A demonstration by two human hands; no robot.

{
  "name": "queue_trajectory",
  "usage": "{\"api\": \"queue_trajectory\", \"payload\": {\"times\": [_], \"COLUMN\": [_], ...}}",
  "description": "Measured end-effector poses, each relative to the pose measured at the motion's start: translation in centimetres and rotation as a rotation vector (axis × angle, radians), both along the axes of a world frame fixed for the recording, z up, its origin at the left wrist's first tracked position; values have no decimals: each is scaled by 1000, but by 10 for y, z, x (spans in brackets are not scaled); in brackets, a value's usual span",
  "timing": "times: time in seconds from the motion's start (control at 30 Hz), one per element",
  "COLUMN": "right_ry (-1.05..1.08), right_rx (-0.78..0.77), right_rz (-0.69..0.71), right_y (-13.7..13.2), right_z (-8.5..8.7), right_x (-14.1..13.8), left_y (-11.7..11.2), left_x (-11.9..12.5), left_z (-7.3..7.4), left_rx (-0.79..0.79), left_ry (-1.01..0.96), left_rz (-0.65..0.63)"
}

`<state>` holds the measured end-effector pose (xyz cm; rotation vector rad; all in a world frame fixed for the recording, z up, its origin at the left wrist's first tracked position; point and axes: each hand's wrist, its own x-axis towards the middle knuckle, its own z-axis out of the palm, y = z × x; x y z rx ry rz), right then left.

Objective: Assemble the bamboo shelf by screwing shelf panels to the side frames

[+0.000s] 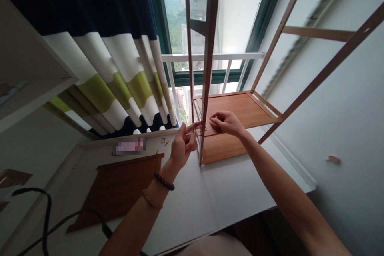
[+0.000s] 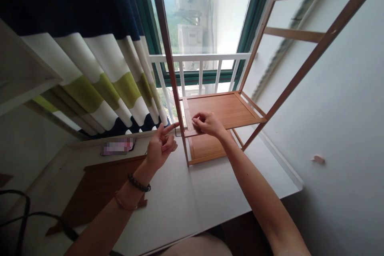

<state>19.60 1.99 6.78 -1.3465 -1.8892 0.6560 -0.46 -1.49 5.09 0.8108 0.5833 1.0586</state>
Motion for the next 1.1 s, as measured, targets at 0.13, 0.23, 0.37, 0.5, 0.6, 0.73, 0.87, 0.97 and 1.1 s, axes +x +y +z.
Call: {"api": "queue_trajectory", "payload": {"times": [0.13, 0.23, 0.37, 0.5, 0.6, 0.73, 0.87, 0.97, 1.1], "right_ry": [-1, -2, 13, 21, 57, 135, -55, -207, -351], "right_rx": [10, 8, -14, -16, -31, -24, 225, 273, 107], "right_rz": [-10, -13, -8, -9, -11, 5, -192, -331, -340], "right_y": [-1, 0, 0, 0, 0, 6, 23, 38, 51], "right_z": [0, -1, -2, 0, 0, -1, -4, -7, -10], "right_x": [-1, -1, 0, 1, 2, 5, 17, 32, 41], "left_y": [-16, -24, -22, -8, 4, 17, 18, 10, -4], "left_x": [-1, -4, -10, -12, -7, 4, 9, 9, 9], "left_z": [-15, -33, -54, -57, -44, -19, -12, -20, -31], "left_rx": [-12, -6, 50, 29, 14, 130, 324, 395, 401], "left_ry": [-3, 80, 352, 474, 449, 500, 652, 613, 472], "left_rz": [12, -2, 58, 97, 96, 133, 305, 363, 337]}}
